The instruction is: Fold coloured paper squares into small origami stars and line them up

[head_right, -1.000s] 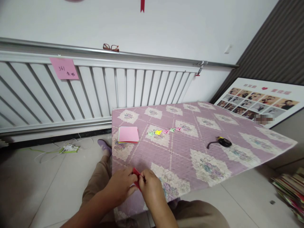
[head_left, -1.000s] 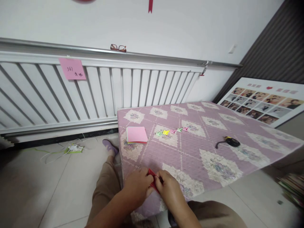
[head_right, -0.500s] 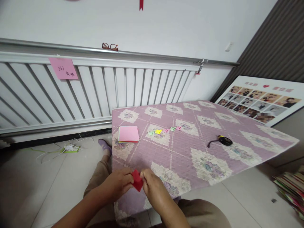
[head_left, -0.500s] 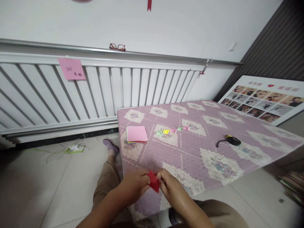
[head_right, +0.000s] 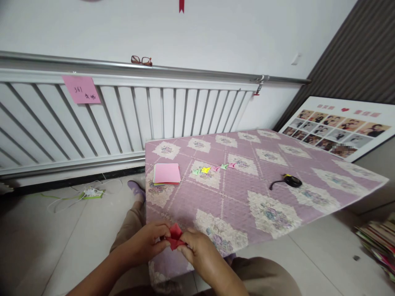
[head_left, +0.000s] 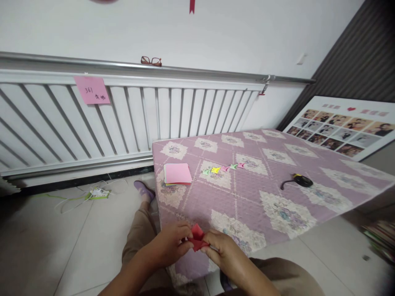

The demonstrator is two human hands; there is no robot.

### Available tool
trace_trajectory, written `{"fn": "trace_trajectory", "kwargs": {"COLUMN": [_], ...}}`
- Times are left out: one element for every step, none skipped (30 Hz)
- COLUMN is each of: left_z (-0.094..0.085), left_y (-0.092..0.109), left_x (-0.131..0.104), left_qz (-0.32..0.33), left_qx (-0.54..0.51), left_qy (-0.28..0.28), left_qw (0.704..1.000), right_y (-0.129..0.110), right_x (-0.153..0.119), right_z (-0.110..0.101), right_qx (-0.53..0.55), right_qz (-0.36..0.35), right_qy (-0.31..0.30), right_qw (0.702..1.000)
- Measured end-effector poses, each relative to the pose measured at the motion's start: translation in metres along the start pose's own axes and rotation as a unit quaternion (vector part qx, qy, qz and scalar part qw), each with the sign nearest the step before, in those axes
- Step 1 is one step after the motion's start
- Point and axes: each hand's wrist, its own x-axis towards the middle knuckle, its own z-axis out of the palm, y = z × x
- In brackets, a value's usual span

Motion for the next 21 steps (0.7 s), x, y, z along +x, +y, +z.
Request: {"fn": "trace_trajectory", "kwargs": {"left_z": [0.001,0.003,0.006,0.008,0.011,0.014,0.017,0.020,0.022,0.024,0.025,0.026,0.028,0.029,0.030,0.032,0.034,0.037,0.041,0.046,0.051], "left_y": [0.000,0.000,0.000,-0.001,-0.001,-0.002,-0.002,-0.002,-0.002,-0.001,0.000,0.001,0.002,0.004,0.005,0.006,0.007,0.007,0.006,0.005,0.004], "left_x": [0.000,0.000,0.001,0.002,0.002,0.003,0.004,0.005,0.006,0.006,0.006,0.007,0.007,0.007,0.007,0.008,0.008,0.009,0.009,0.010,0.011], "left_qz": [-0.016,-0.037,-0.062,-0.087,-0.111,-0.132,-0.147,-0.158,-0.165,-0.170,-0.174,-0.177,-0.180,-0.180,-0.175,-0.166,-0.155,-0.145,-0.140,-0.143,-0.152], "left_qx": [-0.016,-0.034,-0.055,-0.081,-0.110,-0.137,-0.160,-0.176,-0.182,-0.180,-0.177,-0.175,-0.179,-0.191,-0.211,-0.238,-0.268,-0.300,-0.334,-0.367,-0.400], "left_qy": [0.011,0.024,0.038,0.051,0.062,0.070,0.075,0.079,0.087,0.097,0.109,0.121,0.133,0.140,0.145,0.152,0.159,0.169,0.179,0.188,0.189], "left_qw": [1.000,0.998,0.996,0.992,0.986,0.979,0.973,0.968,0.965,0.964,0.963,0.961,0.958,0.955,0.951,0.945,0.938,0.928,0.915,0.900,0.884], "right_y": [-0.003,-0.005,-0.007,-0.008,-0.009,-0.008,-0.007,-0.005,-0.002,0.001,0.003,0.005,0.007,0.008,0.008,0.008,0.007,0.006,0.005,0.004,0.004], "right_x": [0.001,0.001,0.002,0.002,0.003,0.003,0.003,0.004,0.004,0.005,0.005,0.005,0.006,0.006,0.006,0.006,0.006,0.006,0.006,0.006,0.005], "right_z": [-0.001,-0.002,-0.002,-0.001,0.000,0.002,0.005,0.007,0.011,0.014,0.017,0.019,0.021,0.023,0.023,0.024,0.023,0.023,0.023,0.023,0.023], "right_qx": [0.010,0.022,0.033,0.043,0.051,0.058,0.067,0.078,0.091,0.106,0.121,0.135,0.146,0.154,0.159,0.162,0.162,0.159,0.155,0.148,0.141], "right_qz": [0.003,0.007,0.013,0.021,0.029,0.037,0.044,0.051,0.059,0.069,0.082,0.098,0.112,0.122,0.128,0.130,0.130,0.131,0.132,0.134,0.135], "right_qy": [0.003,0.008,0.014,0.020,0.029,0.042,0.056,0.071,0.086,0.099,0.112,0.124,0.136,0.149,0.160,0.170,0.179,0.187,0.196,0.206,0.217], "right_qw": [1.000,1.000,0.999,0.999,0.998,0.997,0.995,0.993,0.990,0.987,0.983,0.978,0.973,0.969,0.966,0.963,0.962,0.960,0.959,0.958,0.956]}}
